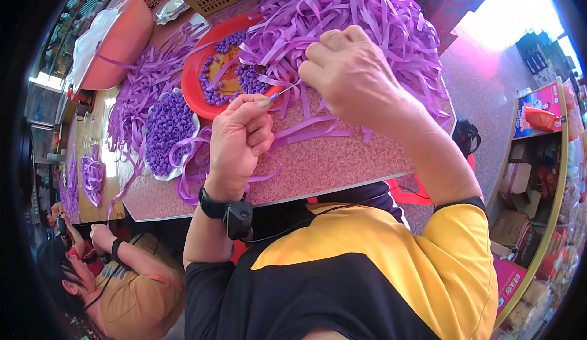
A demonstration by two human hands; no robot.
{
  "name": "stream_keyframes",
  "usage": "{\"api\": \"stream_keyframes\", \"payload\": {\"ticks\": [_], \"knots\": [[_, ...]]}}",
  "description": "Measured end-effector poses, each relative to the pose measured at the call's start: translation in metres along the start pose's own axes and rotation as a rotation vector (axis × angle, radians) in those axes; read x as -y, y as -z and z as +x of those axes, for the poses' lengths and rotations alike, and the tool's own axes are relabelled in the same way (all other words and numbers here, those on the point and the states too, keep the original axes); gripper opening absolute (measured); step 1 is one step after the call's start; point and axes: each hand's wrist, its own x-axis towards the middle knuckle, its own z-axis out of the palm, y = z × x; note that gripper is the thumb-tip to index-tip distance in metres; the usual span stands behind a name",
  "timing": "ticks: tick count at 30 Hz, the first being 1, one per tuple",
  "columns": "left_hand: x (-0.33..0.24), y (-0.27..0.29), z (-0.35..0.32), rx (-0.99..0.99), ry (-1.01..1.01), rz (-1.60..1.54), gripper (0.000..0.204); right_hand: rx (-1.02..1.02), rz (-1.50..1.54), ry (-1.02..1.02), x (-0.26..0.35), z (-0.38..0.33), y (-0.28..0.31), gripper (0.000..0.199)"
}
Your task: Manually processing and sorting purple plastic ribbons at a workbench by tying or attaching components to them.
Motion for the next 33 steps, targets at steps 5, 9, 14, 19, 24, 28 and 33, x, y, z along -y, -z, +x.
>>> {"api": "stream_keyframes", "payload": {"ticks": [5,9,14,19,24,28,33], "knots": [[0.002,-0.003,0.000,0.048,0.012,0.112,0.006,-0.025,0.061,0.056,0.014,0.001,0.000,0.019],[0.003,-0.010,-0.004,0.040,0.004,0.073,0.014,-0.081,0.126,0.011,0.011,-0.004,-0.001,0.021],[0.009,-0.013,-0.010,0.051,-0.143,0.257,0.020,-0.105,0.215,0.004,0.019,-0.006,-0.007,0.017],[0.008,-0.007,-0.008,-0.005,-0.180,0.315,0.009,-0.121,0.225,0.008,0.018,-0.008,-0.008,0.017],[-0.002,0.001,-0.014,-0.057,-0.327,0.377,0.008,-0.222,0.242,-0.034,0.002,-0.008,-0.006,0.014],[-0.028,0.024,-0.037,-0.188,-0.568,0.404,0.002,-0.191,0.343,-0.607,-0.030,-0.015,0.002,0.015],[-0.054,0.054,-0.058,-0.466,-0.866,0.925,0.002,-0.160,0.546,-0.502,-0.061,-0.029,-0.004,0.013]]}}
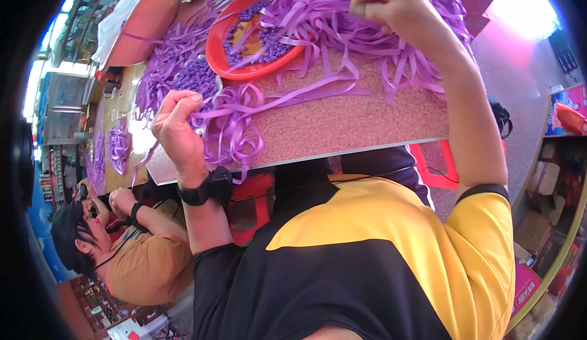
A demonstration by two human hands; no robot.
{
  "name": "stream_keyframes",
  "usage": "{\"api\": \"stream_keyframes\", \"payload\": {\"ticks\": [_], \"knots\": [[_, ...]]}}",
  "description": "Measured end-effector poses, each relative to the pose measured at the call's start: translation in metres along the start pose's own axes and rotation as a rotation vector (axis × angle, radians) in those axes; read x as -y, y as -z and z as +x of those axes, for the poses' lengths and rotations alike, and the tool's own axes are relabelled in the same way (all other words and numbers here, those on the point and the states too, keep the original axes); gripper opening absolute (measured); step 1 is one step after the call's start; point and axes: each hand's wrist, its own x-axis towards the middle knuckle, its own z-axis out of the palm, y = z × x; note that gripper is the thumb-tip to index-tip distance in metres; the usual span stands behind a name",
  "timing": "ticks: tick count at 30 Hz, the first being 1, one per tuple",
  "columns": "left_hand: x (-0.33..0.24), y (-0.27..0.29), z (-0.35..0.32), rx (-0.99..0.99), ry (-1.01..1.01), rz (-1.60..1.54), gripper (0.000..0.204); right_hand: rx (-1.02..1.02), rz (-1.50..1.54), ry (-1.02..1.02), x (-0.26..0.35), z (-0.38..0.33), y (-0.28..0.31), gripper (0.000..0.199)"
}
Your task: Manually processing and sorting purple plastic ribbons at a workbench by tying or attaching components to them.
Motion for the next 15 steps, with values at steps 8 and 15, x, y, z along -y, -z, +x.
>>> {"api": "stream_keyframes", "payload": {"ticks": [8,15], "knots": [[0.007,0.049,-0.005,0.100,-0.124,0.603,0.016,0.129,0.926,-0.214,0.026,-0.004,-0.002,0.016],[0.011,-0.031,0.040,0.321,-0.348,0.595,0.013,0.164,0.603,-0.262,0.028,-0.010,-0.032,0.008]]}}
